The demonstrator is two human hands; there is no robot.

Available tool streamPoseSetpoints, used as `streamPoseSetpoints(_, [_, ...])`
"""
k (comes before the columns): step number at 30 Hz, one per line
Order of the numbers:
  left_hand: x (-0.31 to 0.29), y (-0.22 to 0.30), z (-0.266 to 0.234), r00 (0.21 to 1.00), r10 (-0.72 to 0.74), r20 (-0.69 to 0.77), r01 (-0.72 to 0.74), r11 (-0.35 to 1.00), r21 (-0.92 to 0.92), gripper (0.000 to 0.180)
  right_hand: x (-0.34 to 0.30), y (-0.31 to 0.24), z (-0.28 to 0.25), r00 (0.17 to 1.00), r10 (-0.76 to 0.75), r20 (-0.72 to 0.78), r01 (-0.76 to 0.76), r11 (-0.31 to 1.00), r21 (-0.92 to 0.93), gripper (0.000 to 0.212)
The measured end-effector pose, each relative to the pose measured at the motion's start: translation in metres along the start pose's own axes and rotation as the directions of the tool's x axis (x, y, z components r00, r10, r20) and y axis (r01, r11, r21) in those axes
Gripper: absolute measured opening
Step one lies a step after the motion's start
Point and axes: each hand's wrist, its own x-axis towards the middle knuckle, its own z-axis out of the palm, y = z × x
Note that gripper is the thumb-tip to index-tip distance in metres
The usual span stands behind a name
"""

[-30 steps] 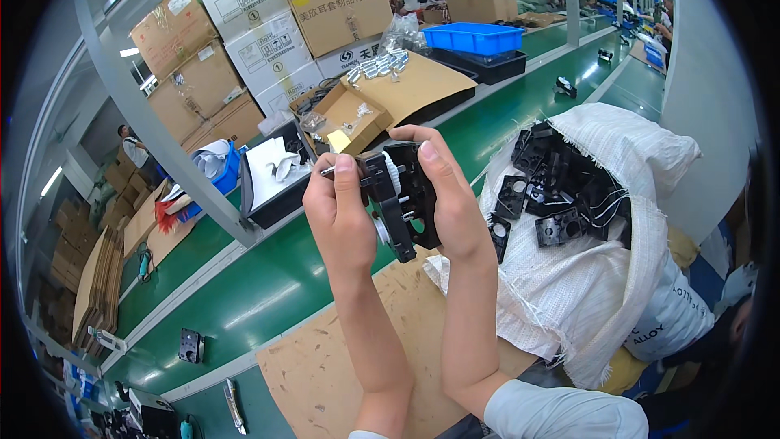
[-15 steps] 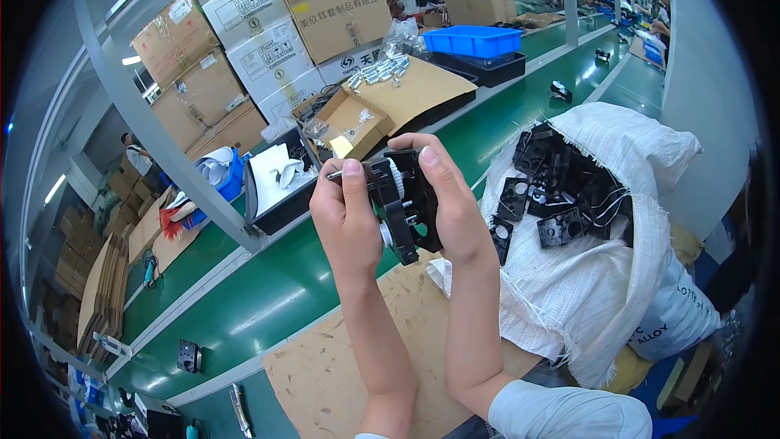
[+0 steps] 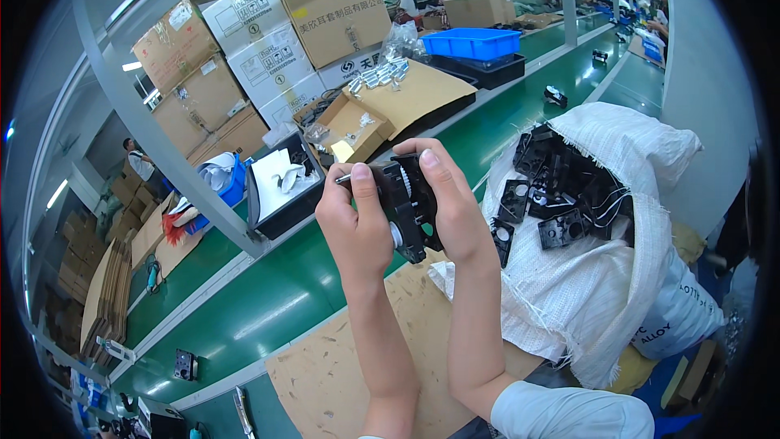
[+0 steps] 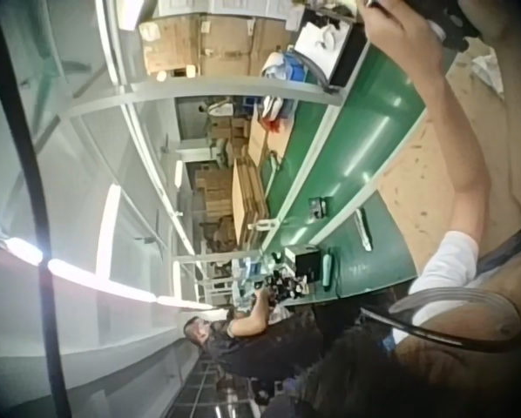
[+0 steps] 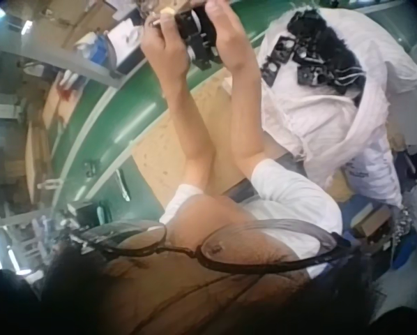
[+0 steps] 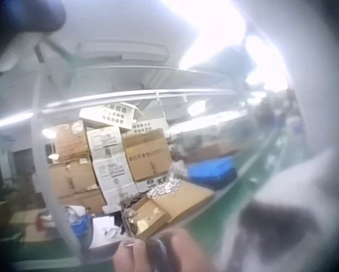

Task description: Assembling plastic and electronic components at an industrial workstation.

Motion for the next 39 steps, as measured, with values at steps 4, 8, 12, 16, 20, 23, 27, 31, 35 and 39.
streamPoseSetpoints(4, [-0.001, 0.001, 0.0, 1.0, -0.009, 0.022, 0.009, 1.0, -0.013, 0.033, 0.001, 0.004, -0.002, 1.0, -0.004, -0.004, 0.003, 1.0, -0.028, 0.031])
streamPoseSetpoints(8, [-0.001, 0.004, 0.001, 0.999, 0.047, 0.027, -0.049, 0.997, 0.066, 0.033, 0.002, 0.003, -0.002, 1.0, 0.004, 0.015, -0.003, 0.999, -0.039, 0.031])
streamPoseSetpoints(12, [0.002, 0.002, 0.004, 0.999, -0.022, 0.025, 0.021, 0.999, 0.034, 0.033, 0.001, -0.001, 0.0, 1.0, -0.004, -0.014, 0.003, 1.0, -0.024, 0.031])
streamPoseSetpoints(16, [0.002, -0.005, 0.007, 0.995, -0.058, 0.075, 0.055, 0.997, 0.049, 0.032, 0.001, 0.002, -0.004, 1.0, 0.009, -0.005, -0.009, 0.996, -0.086, 0.041])
streamPoseSetpoints(20, [0.001, -0.001, 0.007, 0.995, -0.049, 0.088, 0.046, 0.998, 0.038, 0.029, 0.004, 0.007, -0.004, 1.0, -0.021, 0.014, 0.021, 1.0, 0.02, 0.03])
streamPoseSetpoints(23, [-0.001, -0.002, 0.011, 0.986, -0.075, 0.147, 0.085, 0.994, -0.069, 0.026, 0.004, 0.009, -0.004, 0.999, -0.032, -0.017, 0.032, 0.999, 0.041, 0.031])
streamPoseSetpoints(27, [-0.001, -0.003, 0.007, 0.951, -0.031, 0.309, 0.065, 0.993, -0.101, 0.054, 0.006, 0.011, 0.0, 0.986, -0.086, -0.143, 0.075, 0.994, -0.081, 0.033])
streamPoseSetpoints(31, [-0.001, -0.004, 0.0, 0.892, 0.035, 0.451, -0.025, 0.999, -0.028, 0.082, 0.006, 0.011, -0.007, 0.972, -0.116, -0.204, 0.115, 0.993, -0.021, 0.045])
streamPoseSetpoints(35, [0.0, 0.006, -0.002, 0.839, 0.083, 0.537, -0.227, 0.952, 0.207, 0.09, 0.005, 0.009, -0.006, 0.984, -0.063, -0.167, 0.088, 0.986, 0.143, 0.055])
streamPoseSetpoints(39, [0.002, 0.006, 0.008, 0.878, 0.129, 0.461, -0.238, 0.953, 0.187, 0.066, 0.009, 0.012, -0.013, 0.968, -0.12, -0.221, 0.164, 0.967, 0.195, 0.055])
